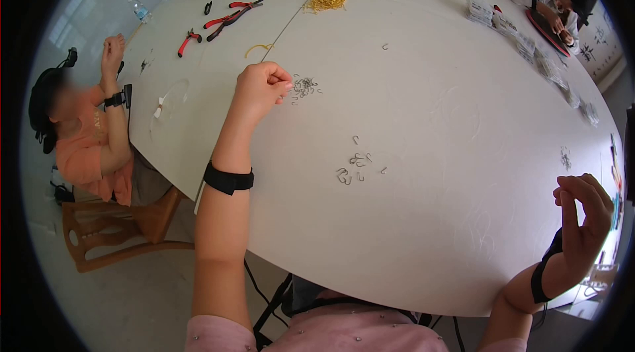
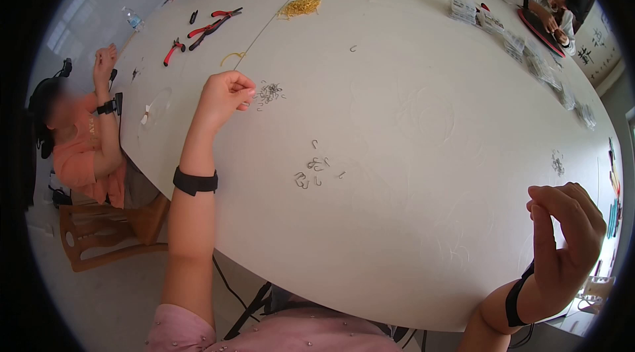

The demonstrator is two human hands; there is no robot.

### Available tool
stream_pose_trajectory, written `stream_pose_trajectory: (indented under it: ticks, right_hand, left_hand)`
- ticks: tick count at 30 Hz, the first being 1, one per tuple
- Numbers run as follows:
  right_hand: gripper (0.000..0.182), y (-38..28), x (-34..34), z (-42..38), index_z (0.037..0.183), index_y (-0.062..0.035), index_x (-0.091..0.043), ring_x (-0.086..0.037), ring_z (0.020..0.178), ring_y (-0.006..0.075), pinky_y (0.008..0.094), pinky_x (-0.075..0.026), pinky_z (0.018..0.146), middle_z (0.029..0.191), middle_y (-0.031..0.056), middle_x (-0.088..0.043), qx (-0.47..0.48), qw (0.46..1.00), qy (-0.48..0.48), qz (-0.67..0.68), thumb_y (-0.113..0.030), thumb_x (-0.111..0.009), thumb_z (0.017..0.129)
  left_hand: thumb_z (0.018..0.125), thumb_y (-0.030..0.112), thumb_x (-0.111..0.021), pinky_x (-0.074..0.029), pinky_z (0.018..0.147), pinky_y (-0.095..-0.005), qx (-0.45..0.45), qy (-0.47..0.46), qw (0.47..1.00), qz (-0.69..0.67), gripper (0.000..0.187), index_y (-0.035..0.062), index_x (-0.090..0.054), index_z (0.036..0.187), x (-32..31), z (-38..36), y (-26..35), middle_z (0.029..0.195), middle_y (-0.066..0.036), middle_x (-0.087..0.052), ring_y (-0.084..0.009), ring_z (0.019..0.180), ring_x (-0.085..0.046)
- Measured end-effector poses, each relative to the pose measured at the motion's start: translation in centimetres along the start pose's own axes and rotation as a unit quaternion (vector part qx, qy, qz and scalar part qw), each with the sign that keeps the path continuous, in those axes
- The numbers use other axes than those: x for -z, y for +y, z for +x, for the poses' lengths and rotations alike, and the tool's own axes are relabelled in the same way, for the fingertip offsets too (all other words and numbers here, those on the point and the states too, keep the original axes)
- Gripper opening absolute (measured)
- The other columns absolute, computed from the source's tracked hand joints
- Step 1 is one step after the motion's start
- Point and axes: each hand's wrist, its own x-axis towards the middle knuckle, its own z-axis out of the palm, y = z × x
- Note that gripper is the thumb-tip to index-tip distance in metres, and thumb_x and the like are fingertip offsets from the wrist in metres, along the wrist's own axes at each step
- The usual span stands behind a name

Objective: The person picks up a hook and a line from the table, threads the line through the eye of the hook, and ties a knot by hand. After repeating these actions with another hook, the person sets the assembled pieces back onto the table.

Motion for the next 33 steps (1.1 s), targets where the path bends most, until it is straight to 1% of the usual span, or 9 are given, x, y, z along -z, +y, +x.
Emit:
stream_pose_trajectory:
  ticks: [6, 9, 12, 14, 18, 21, 24, 29, 33]
  right_hand:
    - [0.017, -0.1, 0.0, 0.0, 0.086, 0.0053, -0.061, -0.054, 0.057, 0.0169, 0.0248, -0.041, 0.052, 0.065, 0.0112, -0.056, -0.001, 1.0, 0.003, -0.001, 0.01, -0.056, 0.07]
    - [0.018, 0.0, -0.1, 0.0, 0.086, 0.0053, -0.061, -0.053, 0.057, 0.0169, 0.0249, -0.041, 0.052, 0.065, 0.0111, -0.056, 0.001, 1.0, 0.004, 0.0, 0.01, -0.056, 0.07]
    - [0.018, 0.0, 0.0, 0.0, 0.086, 0.0052, -0.061, -0.053, 0.057, 0.0169, 0.0249, -0.04, 0.052, 0.065, 0.0111, -0.056, 0.0, 1.0, 0.002, 0.001, 0.01, -0.057, 0.07]
    - [0.017, 0.0, 0.0, 0.0, 0.086, 0.0051, -0.061, -0.054, 0.057, 0.017, 0.0248, -0.04, 0.052, 0.065, 0.0112, -0.056, -0.002, 1.0, 0.0, 0.003, 0.01, -0.057, 0.07]
    - [0.017, 0.0, -0.1, 0.0, 0.086, 0.0043, -0.062, -0.054, 0.057, 0.0169, 0.0246, -0.04, 0.052, 0.066, 0.0114, -0.057, 0.004, 1.0, -0.004, -0.006, 0.01, -0.057, 0.071]
    - [0.017, -0.2, -0.2, 0.1, 0.086, 0.004, -0.062, -0.054, 0.057, 0.0168, 0.0246, -0.04, 0.052, 0.066, 0.0113, -0.057, 0.006, 1.0, -0.004, -0.011, 0.01, -0.057, 0.071]
    - [0.017, -0.5, -0.3, 0.2, 0.086, 0.004, -0.062, -0.054, 0.057, 0.0168, 0.0246, -0.04, 0.052, 0.066, 0.0112, -0.057, 0.006, 1.0, -0.001, -0.008, 0.01, -0.057, 0.071]
    - [0.016, -0.4, -0.2, 0.1, 0.086, 0.0044, -0.062, -0.054, 0.057, 0.0167, 0.0249, -0.04, 0.052, 0.066, 0.0113, -0.057, 0.004, 1.0, -0.003, -0.005, 0.01, -0.057, 0.071]
    - [0.017, -0.5, 0.0, -0.2, 0.085, 0.0048, -0.062, -0.053, 0.056, 0.017, 0.0253, -0.04, 0.052, 0.065, 0.0112, -0.057, -0.006, 1.0, 0.016, -0.004, 0.01, -0.057, 0.07]
  left_hand:
    - [0.084, 0.003, -0.055, -0.05, 0.057, -0.0244, -0.005, 0.054, 0.999, -0.002, 0.008, -0.0002, -0.062, 0.085, 0.2, 0.0, -0.4, 0.072, -0.004, -0.063, -0.0109, 0.062, -0.059]
    - [0.082, 0.003, -0.055, -0.05, 0.064, -0.0309, 0.014, 0.116, 0.976, 0.184, 0.007, 0.0018, -0.062, 0.083, 1.3, 0.6, -2.1, 0.075, -0.007, -0.065, -0.0179, 0.071, -0.062]
    - [0.075, 0.007, -0.066, -0.05, 0.069, -0.0327, 0.095, 0.034, 0.952, 0.288, 0.012, 0.0012, -0.061, 0.084, 2.2, 0.5, -2.8, 0.08, -0.009, -0.065, -0.0215, 0.077, -0.062]
    - [0.065, 0.007, -0.076, -0.049, 0.065, -0.0285, 0.054, -0.032, 0.983, 0.17, 0.029, -0.0017, -0.059, 0.086, 2.7, -0.2, -2.6, 0.083, -0.008, -0.062, -0.0159, 0.074, -0.059]
    - [0.056, 0.006, -0.082, -0.049, 0.068, -0.0284, 0.056, -0.051, 0.98, 0.185, 0.04, -0.0025, -0.059, 0.087, 1.5, -0.4, -1.2, 0.084, -0.008, -0.06, -0.0163, 0.079, -0.059]
    - [0.061, 0.005, -0.08, -0.05, 0.065, -0.0272, 0.023, -0.062, 0.985, 0.159, 0.036, -0.0028, -0.058, 0.089, 0.5, -0.1, -0.9, 0.083, -0.008, -0.06, -0.0153, 0.077, -0.059]
    - [0.066, 0.005, -0.077, -0.05, 0.062, -0.0248, 0.074, -0.09, 0.992, 0.05, 0.032, -0.0035, -0.058, 0.09, -0.5, 0.6, -1.1, 0.082, -0.007, -0.06, -0.0131, 0.075, -0.058]
    - [0.08, 0.009, -0.066, -0.049, 0.056, -0.0224, -0.03, -0.066, 0.988, -0.136, 0.017, -0.0022, -0.058, 0.089, -1.9, 0.5, -0.1, 0.077, -0.005, -0.059, -0.0091, 0.07, -0.057]
    - [0.082, 0.013, -0.065, -0.049, 0.052, -0.0237, -0.049, -0.001, 0.982, -0.184, 0.017, -0.0017, -0.058, 0.086, -0.6, 0.6, -0.4, 0.075, -0.005, -0.06, -0.0104, 0.063, -0.058]
